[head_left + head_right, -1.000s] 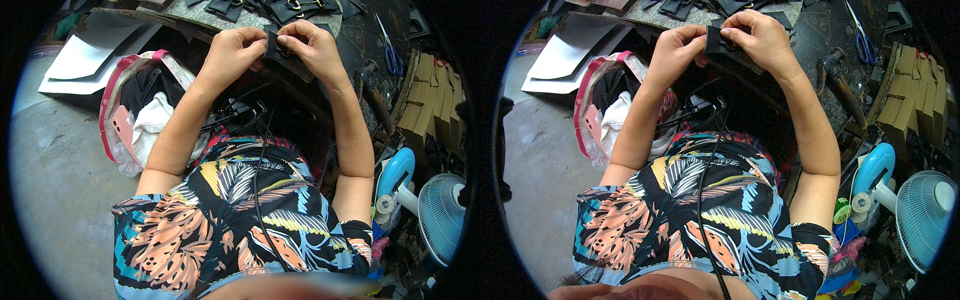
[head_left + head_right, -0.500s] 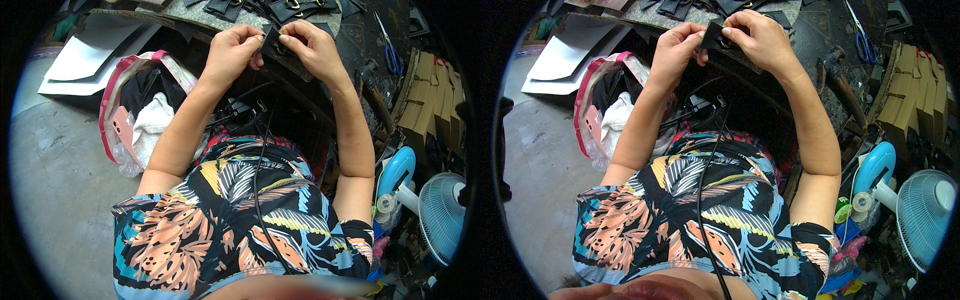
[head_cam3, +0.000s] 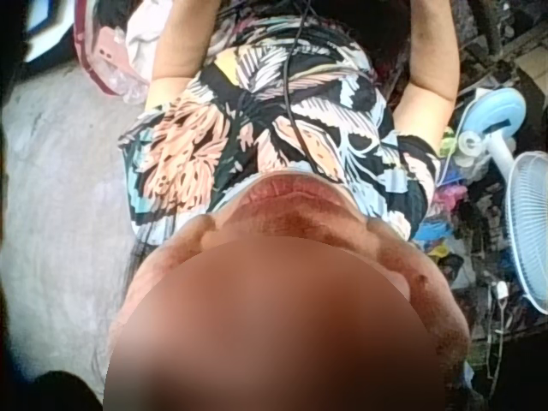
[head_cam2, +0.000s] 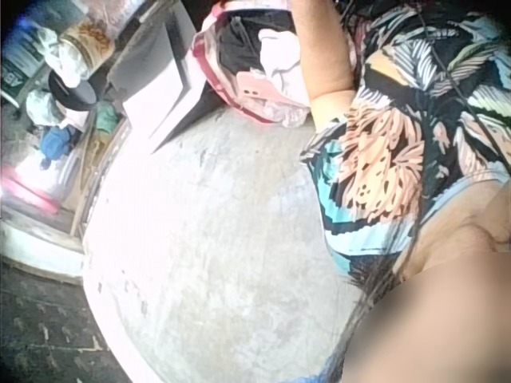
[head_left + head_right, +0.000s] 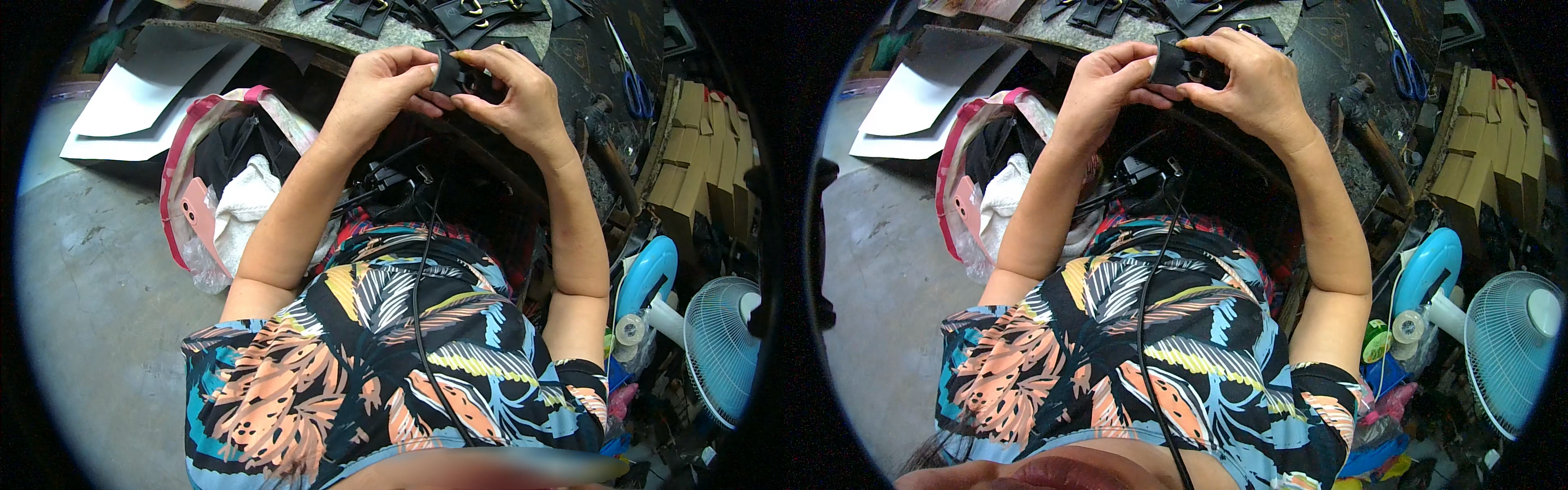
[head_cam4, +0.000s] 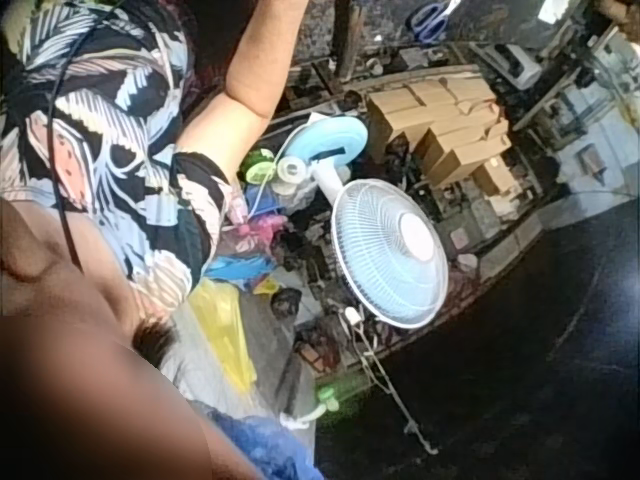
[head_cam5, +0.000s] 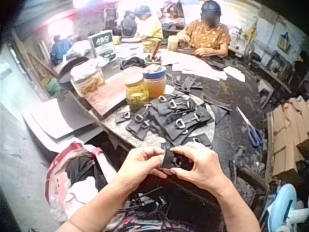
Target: The person repeatedly picks up black leather straps with brass hardware from a workbench, threads the strap ends through the metal rings, and uses a hammer to secure the connections. The person then places the finished straps back on the table.
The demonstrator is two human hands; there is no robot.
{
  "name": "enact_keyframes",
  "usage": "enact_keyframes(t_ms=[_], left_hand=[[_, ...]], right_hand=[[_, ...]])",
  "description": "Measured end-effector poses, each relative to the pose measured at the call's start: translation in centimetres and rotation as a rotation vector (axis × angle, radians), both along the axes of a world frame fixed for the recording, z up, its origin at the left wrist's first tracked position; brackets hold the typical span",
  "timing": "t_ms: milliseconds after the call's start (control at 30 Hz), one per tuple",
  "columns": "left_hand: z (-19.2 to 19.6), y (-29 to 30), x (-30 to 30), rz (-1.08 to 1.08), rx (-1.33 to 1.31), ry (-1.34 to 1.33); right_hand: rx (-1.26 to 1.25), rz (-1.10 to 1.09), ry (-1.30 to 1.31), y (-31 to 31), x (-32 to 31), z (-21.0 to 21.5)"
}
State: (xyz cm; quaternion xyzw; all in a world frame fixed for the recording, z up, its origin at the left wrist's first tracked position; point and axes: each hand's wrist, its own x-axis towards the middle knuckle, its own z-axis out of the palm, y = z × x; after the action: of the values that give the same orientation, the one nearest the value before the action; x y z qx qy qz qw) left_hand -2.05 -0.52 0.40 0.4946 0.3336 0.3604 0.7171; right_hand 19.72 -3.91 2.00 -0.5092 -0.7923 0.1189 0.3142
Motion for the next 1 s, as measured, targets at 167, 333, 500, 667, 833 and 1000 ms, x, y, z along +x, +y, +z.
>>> enact_keyframes(t_ms=[167,333,500,667,833,1000], left_hand=[[0.1,0.2,-0.1,0.038,0.225,0.215],[0.1,0.3,0.1,0.032,0.336,0.296],[0.3,0.5,-0.3,-0.114,-0.055,-0.113],[0.1,0.4,-0.1,-0.105,-0.016,-0.087],[0.0,0.0,0.6,-0.017,0.043,-0.037],[-0.4,-0.7,1.7,0.11,0.001,-0.069]], right_hand=[[0.047,0.026,-0.035,0.3,0.1,-0.4],[-0.04,0.017,-0.027,0.2,0.5,-0.2],[-0.273,-0.015,0.313,0.3,0.7,-1.0],[-0.2,-0.023,0.355,0.1,0.7,-1.7],[0.014,-0.064,0.255,-0.3,0.0,-1.5],[0.354,0.025,0.106,0.4,-0.2,-1.5]])
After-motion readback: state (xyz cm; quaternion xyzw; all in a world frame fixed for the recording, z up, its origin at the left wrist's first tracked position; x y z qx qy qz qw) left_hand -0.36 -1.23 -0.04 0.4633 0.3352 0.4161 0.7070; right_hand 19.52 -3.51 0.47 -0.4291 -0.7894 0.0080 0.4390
